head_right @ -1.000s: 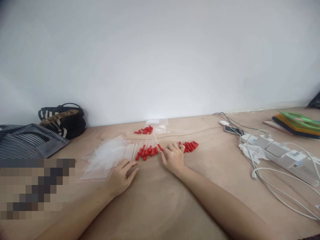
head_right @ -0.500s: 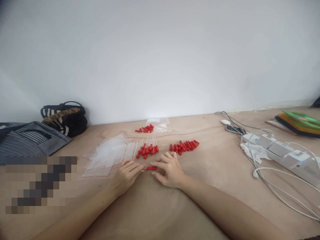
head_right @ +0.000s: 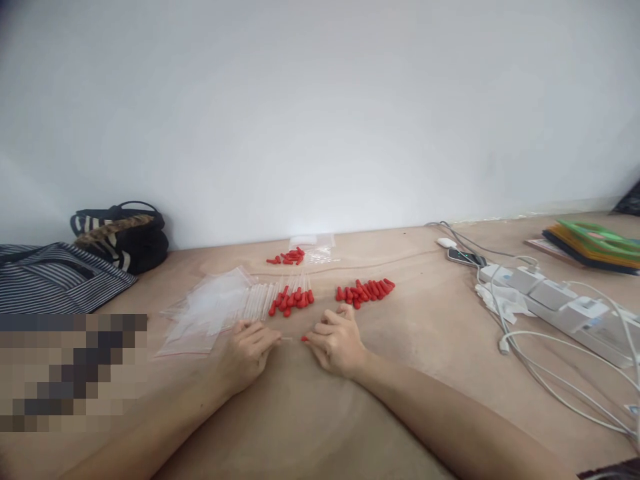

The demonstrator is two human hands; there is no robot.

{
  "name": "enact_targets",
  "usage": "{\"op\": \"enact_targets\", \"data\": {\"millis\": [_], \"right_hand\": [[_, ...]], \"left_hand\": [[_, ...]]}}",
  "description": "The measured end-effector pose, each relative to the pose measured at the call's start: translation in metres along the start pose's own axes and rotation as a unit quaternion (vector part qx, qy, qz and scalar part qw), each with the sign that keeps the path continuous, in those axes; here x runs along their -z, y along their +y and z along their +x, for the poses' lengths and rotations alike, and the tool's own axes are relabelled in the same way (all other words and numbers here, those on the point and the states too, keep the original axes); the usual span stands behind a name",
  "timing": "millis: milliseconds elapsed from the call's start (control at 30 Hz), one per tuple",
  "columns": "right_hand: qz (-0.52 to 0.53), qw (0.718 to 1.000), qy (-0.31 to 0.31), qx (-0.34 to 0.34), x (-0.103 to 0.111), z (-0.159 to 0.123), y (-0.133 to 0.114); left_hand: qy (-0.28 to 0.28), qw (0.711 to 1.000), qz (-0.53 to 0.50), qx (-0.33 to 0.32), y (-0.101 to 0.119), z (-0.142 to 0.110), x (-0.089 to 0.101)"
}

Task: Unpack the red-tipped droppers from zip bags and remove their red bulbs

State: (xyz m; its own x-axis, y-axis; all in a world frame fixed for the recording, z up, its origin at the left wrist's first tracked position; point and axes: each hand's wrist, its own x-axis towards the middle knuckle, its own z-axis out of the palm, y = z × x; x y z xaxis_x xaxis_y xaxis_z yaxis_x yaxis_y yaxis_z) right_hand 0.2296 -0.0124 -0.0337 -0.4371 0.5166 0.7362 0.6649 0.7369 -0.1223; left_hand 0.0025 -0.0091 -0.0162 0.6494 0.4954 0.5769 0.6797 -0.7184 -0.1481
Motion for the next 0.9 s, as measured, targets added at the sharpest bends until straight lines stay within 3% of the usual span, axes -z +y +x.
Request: {"op": "enact_targets", "data": {"millis": [233, 367, 467, 533, 600, 900], "right_hand": [[-0.047, 0.979, 0.071, -0.183, 0.025, -0.011, 0.045], [-0.092, 0.930, 0.087, -0.346, 0.037, -0.008, 0.070], [-0.111, 0.886, 0.082, -0.443, 0.045, -0.007, 0.087], [-0.125, 0.869, 0.079, -0.472, 0.048, -0.006, 0.095], [-0.138, 0.861, 0.069, -0.485, 0.048, -0.007, 0.100], [-0.171, 0.854, -0.007, -0.492, 0.037, -0.008, 0.107]], "left_hand": [[-0.001, 0.989, -0.073, 0.132, -0.010, -0.006, -0.002], [0.034, 0.959, -0.106, 0.260, -0.029, 0.004, 0.005], [-0.024, 0.923, -0.058, 0.380, -0.055, 0.010, 0.015], [-0.099, 0.885, -0.022, 0.454, -0.071, 0.013, 0.020], [-0.138, 0.865, -0.005, 0.483, -0.082, 0.017, 0.019], [-0.198, 0.859, 0.050, 0.470, -0.091, 0.032, 0.000]]}}
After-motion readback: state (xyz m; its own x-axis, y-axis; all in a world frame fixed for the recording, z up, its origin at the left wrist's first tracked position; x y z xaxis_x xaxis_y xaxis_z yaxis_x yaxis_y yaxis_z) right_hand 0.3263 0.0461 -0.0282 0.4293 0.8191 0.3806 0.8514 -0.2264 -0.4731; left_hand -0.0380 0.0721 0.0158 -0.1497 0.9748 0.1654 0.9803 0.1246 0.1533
